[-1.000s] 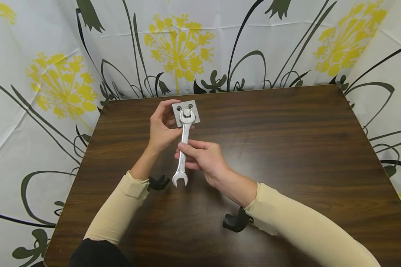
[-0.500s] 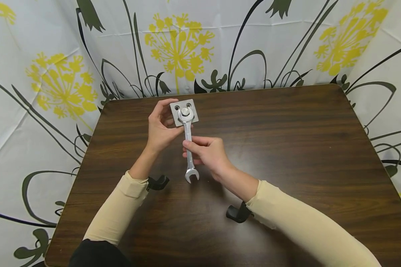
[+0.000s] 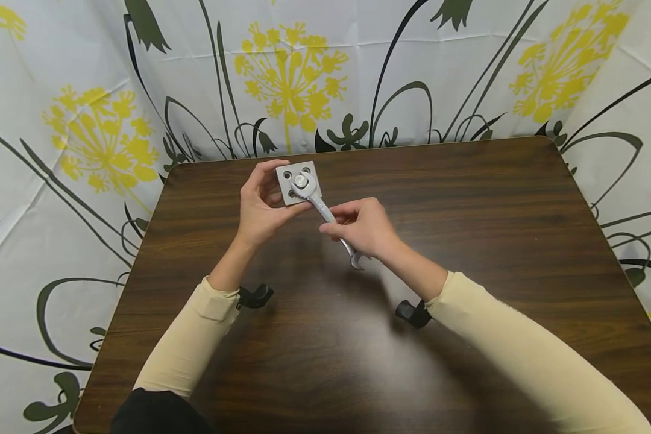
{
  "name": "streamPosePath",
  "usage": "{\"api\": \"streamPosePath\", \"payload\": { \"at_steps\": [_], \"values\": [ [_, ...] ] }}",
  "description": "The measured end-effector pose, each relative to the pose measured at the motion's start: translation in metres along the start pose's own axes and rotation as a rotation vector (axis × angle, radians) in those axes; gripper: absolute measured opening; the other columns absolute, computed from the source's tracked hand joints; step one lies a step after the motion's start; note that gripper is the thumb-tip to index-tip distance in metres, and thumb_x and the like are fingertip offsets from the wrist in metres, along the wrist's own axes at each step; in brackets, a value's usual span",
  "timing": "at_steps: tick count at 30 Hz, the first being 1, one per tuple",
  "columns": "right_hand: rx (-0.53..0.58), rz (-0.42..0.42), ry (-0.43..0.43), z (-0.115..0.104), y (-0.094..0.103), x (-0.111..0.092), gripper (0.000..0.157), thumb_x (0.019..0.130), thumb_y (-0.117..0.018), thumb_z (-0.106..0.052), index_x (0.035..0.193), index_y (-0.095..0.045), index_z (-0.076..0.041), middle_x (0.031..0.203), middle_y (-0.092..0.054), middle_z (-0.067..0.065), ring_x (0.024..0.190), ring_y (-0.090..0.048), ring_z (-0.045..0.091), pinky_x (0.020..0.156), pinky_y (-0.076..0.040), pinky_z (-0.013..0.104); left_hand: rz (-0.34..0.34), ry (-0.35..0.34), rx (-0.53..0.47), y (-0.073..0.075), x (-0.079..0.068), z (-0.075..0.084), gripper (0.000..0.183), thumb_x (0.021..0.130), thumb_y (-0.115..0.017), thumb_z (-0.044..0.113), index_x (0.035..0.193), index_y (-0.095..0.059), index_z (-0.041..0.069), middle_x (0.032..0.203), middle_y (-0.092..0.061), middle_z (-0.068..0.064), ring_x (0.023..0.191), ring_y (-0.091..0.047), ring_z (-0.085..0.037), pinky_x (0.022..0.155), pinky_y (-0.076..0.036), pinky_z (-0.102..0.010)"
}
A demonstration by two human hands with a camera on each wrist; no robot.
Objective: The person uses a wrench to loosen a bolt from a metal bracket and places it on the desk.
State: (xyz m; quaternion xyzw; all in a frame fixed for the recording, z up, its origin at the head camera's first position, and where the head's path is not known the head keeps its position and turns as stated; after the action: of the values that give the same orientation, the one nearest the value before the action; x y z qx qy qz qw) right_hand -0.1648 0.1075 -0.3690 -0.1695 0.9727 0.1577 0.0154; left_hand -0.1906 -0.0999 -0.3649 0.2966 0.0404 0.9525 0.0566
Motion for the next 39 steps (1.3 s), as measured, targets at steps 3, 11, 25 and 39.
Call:
{"api": "streamPosePath", "payload": {
  "at_steps": [3, 11, 25, 39],
  "values": [
    [-0.177, 0.011, 0.063, -0.002, 0.011, 0.005, 0.036, 0.079, -0.082, -0.008, 0.112, -0.072, 0.002, 0.087, -0.072, 0.012, 0.074, -0.068, 0.019, 0.061, -0.052, 0.026, -0.002, 0.001, -0.014, 0.0, 0.0, 0.0, 0.07, 0.06, -0.084, -0.019, 0.122, -0.053, -0.011, 0.107, -0.065, -0.018, 0.097, -0.062, -0.019, 0.078, -0.058, -0.036],
    [-0.495, 0.054, 0.171, -0.014, 0.035, 0.02, 0.032, 0.083, -0.077, -0.006, 0.115, -0.073, -0.005, 0.1, -0.073, 0.009, 0.085, -0.067, 0.018, 0.072, -0.054, 0.036, -0.017, 0.011, -0.026, -0.001, 0.0, 0.0, 0.07, 0.061, -0.084, -0.019, 0.123, -0.052, -0.011, 0.109, -0.064, -0.019, 0.098, -0.062, -0.02, 0.078, -0.057, -0.046],
    [-0.995, 0.043, 0.573, -0.047, 0.062, 0.053, 0.028, 0.088, -0.064, 0.002, 0.107, -0.076, -0.015, 0.09, -0.065, 0.004, 0.083, -0.063, 0.027, 0.065, -0.051, 0.046, -0.055, 0.024, -0.036, -0.005, 0.0, 0.001, 0.072, 0.06, -0.084, -0.019, 0.124, -0.053, -0.01, 0.111, -0.063, -0.018, 0.1, -0.061, -0.021, 0.079, -0.057, -0.052],
    [-1.314, -0.001, 1.073, -0.074, 0.058, 0.083, 0.023, 0.087, -0.063, 0.008, 0.104, -0.072, -0.004, 0.099, -0.064, 0.014, 0.101, -0.058, 0.033, 0.107, -0.036, 0.047, -0.097, 0.026, -0.031, -0.006, -0.001, 0.0, 0.072, 0.059, -0.086, -0.018, 0.123, -0.052, -0.01, 0.109, -0.063, -0.018, 0.099, -0.061, -0.022, 0.078, -0.057, -0.05]
  ]
}}
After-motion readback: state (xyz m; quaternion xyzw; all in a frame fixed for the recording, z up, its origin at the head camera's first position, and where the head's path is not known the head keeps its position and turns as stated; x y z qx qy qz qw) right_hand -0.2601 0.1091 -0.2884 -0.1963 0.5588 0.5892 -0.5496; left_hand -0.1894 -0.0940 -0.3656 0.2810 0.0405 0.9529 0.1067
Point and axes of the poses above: each hand's wrist, its own x-axis towards the middle knuckle, its own y-axis out of the back of the hand, z = x × y, the point moved 1 cm from there along x, towards the middle knuckle
